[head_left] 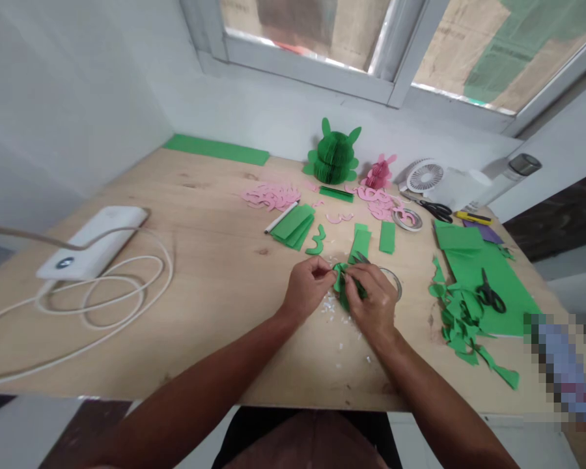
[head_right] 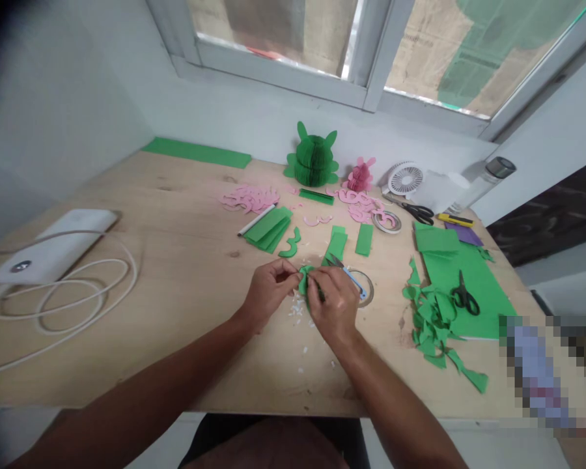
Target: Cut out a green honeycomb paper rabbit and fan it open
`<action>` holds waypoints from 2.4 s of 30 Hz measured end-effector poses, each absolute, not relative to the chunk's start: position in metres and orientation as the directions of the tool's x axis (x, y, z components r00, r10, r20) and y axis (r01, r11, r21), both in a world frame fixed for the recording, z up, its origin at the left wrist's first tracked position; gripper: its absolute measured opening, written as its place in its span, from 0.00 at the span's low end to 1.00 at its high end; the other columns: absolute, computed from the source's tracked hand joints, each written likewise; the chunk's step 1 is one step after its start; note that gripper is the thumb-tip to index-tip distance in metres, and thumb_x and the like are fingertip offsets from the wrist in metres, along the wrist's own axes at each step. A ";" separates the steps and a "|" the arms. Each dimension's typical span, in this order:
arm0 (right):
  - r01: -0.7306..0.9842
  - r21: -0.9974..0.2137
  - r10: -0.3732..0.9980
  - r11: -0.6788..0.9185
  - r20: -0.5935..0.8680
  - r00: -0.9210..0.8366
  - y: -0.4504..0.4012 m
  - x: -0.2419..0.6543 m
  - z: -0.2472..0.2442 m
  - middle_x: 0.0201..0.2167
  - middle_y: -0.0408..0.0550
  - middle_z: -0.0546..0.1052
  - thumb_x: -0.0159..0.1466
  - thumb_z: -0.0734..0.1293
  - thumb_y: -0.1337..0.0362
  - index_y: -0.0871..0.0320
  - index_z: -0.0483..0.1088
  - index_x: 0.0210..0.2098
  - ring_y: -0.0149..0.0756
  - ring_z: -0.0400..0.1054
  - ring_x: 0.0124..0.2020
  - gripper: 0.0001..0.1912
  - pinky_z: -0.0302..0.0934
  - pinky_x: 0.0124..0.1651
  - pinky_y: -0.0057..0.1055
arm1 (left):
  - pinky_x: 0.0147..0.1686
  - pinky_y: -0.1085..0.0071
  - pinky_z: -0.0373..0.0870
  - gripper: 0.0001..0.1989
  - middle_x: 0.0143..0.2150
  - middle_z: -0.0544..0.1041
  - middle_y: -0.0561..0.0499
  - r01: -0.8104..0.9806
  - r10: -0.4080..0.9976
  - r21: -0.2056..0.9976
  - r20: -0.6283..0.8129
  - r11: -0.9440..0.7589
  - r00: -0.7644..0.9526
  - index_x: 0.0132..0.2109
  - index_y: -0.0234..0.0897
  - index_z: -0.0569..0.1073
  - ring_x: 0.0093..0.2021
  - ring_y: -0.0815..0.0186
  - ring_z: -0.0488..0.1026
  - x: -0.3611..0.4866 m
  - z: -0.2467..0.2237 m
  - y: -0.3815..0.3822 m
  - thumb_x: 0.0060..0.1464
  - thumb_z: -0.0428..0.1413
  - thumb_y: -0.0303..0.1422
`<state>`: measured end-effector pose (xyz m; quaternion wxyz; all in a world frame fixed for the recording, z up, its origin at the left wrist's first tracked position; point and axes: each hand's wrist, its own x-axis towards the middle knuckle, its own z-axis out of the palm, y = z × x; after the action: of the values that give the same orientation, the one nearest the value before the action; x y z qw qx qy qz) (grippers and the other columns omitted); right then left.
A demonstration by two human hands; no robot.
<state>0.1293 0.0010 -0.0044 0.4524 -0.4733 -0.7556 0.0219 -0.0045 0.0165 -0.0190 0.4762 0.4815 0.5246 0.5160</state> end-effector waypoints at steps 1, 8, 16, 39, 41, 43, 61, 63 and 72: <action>0.717 -0.410 0.712 0.564 0.681 -0.170 0.001 0.129 -0.005 0.31 0.50 0.77 0.60 0.64 0.71 0.58 0.75 0.33 0.37 0.72 0.34 0.07 0.67 0.40 0.36 | 0.22 0.76 0.62 0.06 0.17 0.66 0.58 0.013 0.997 1.000 -0.004 0.006 -0.083 0.21 0.36 0.67 0.19 0.73 0.63 -0.005 -0.019 0.016 0.41 0.55 0.29; 0.766 -0.240 0.638 0.597 0.721 -0.270 0.002 0.129 -0.007 0.31 0.51 0.78 0.61 0.64 0.71 0.60 0.74 0.32 0.37 0.72 0.34 0.06 0.67 0.39 0.35 | 0.21 0.77 0.60 0.06 0.16 0.65 0.58 0.024 0.997 1.000 0.010 -0.008 -0.081 0.20 0.36 0.65 0.19 0.73 0.62 -0.005 -0.019 0.017 0.40 0.54 0.28; 0.768 -0.209 0.627 0.605 0.720 -0.298 0.002 0.128 -0.007 0.31 0.51 0.78 0.61 0.64 0.70 0.61 0.74 0.32 0.37 0.72 0.34 0.06 0.66 0.39 0.34 | 0.20 0.77 0.60 0.06 0.16 0.66 0.58 0.018 0.997 1.000 0.008 -0.007 -0.075 0.20 0.36 0.65 0.19 0.73 0.62 -0.005 -0.018 0.017 0.40 0.54 0.29; 0.784 -0.183 0.633 0.593 0.708 -0.314 0.003 0.129 -0.006 0.31 0.50 0.78 0.62 0.63 0.71 0.59 0.74 0.31 0.36 0.71 0.35 0.07 0.64 0.38 0.33 | 0.21 0.76 0.62 0.05 0.17 0.69 0.57 -0.048 0.999 0.999 -0.025 0.024 -0.021 0.23 0.34 0.69 0.19 0.73 0.64 -0.007 -0.019 0.016 0.42 0.56 0.30; 0.785 -0.186 0.632 0.591 0.712 -0.307 0.003 0.129 -0.006 0.31 0.50 0.78 0.62 0.63 0.70 0.59 0.74 0.31 0.36 0.71 0.34 0.08 0.64 0.37 0.33 | 0.21 0.76 0.62 0.06 0.17 0.69 0.57 -0.059 1.000 0.998 -0.027 0.027 -0.011 0.23 0.34 0.69 0.19 0.73 0.64 -0.007 -0.018 0.015 0.43 0.57 0.31; 0.786 -0.191 0.631 0.589 0.716 -0.298 0.003 0.129 -0.006 0.31 0.50 0.78 0.62 0.63 0.70 0.59 0.74 0.31 0.36 0.71 0.35 0.08 0.64 0.38 0.33 | 0.21 0.76 0.63 0.06 0.17 0.69 0.57 -0.067 1.000 0.997 -0.028 0.027 -0.004 0.24 0.34 0.70 0.19 0.73 0.64 -0.007 -0.017 0.015 0.43 0.57 0.31; 0.784 -0.190 0.621 0.591 0.727 -0.293 0.003 0.130 -0.005 0.31 0.50 0.78 0.61 0.64 0.71 0.59 0.75 0.32 0.36 0.71 0.34 0.07 0.64 0.38 0.33 | 0.22 0.76 0.62 0.08 0.19 0.70 0.56 -0.080 0.999 0.996 -0.036 0.037 0.016 0.24 0.33 0.71 0.20 0.72 0.65 -0.008 -0.013 0.014 0.45 0.58 0.34; 0.784 -0.185 0.618 0.592 0.729 -0.295 0.003 0.130 -0.005 0.31 0.50 0.78 0.61 0.64 0.71 0.60 0.75 0.32 0.37 0.71 0.34 0.07 0.64 0.37 0.33 | 0.22 0.76 0.62 0.08 0.19 0.70 0.56 -0.087 0.999 0.996 -0.037 0.038 0.015 0.24 0.33 0.71 0.20 0.73 0.64 -0.008 -0.014 0.014 0.44 0.58 0.34; 0.782 -0.200 0.624 0.590 0.727 -0.286 0.003 0.130 -0.005 0.31 0.51 0.78 0.61 0.64 0.70 0.60 0.75 0.32 0.37 0.71 0.34 0.08 0.66 0.38 0.35 | 0.23 0.76 0.63 0.08 0.19 0.70 0.55 -0.106 0.999 0.993 -0.040 0.042 0.021 0.25 0.34 0.72 0.21 0.72 0.65 -0.008 -0.013 0.014 0.43 0.58 0.35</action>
<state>0.1300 0.0028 -0.0051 0.4023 -0.4418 -0.7958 -0.0980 -0.0084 0.0143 -0.0126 0.5410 0.4669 0.4779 0.5108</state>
